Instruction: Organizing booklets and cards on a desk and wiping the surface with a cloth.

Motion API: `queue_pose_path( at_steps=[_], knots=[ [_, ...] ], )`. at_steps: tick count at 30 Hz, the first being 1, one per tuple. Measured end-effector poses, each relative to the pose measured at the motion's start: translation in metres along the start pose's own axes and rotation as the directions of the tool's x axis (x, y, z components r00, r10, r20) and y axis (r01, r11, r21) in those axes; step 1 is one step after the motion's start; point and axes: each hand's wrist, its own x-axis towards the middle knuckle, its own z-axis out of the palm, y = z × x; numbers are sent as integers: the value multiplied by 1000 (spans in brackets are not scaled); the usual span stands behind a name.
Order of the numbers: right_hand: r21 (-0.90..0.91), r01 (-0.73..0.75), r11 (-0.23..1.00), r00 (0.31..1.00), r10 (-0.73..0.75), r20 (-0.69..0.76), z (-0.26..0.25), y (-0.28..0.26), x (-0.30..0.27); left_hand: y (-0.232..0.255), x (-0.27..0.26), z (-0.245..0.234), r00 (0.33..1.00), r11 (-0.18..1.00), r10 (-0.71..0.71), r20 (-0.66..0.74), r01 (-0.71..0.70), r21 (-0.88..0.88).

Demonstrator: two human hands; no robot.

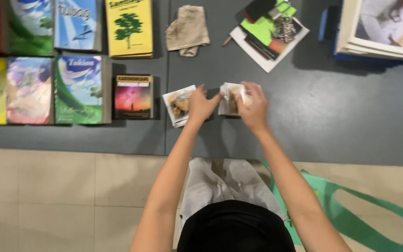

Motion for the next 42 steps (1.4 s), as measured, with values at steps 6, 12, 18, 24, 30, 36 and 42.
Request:
queue_pose_path(
  at_steps=[6,12,18,24,30,36,42],
  knots=[
    [4,156,988,944,-150,295,100,-13,-18,-62,-17,-78,944,999,8,-330,-22,-39],
    [-414,139,900,963,-26,267,168,7,-28,-166,-32,-55,944,992,56,-327,-16,124],
    [-262,-57,963,974,112,198,190,63,-37,-130,-53,-43,986,991,-125,-114,128,25],
    [-246,-127,961,976,165,141,188,65,-39,-83,-63,-57,975,972,-204,-89,212,97],
    [-213,-163,963,979,185,87,188,54,-40,-62,-73,-65,988,967,-3,-155,42,253],
    [-168,-221,961,965,241,105,179,53,-39,-84,-63,-58,982,955,-67,-178,11,-295],
    [-109,-113,988,990,121,68,166,28,-43,-117,-41,-46,993,893,-2,-117,-50,-448]
  ],
)
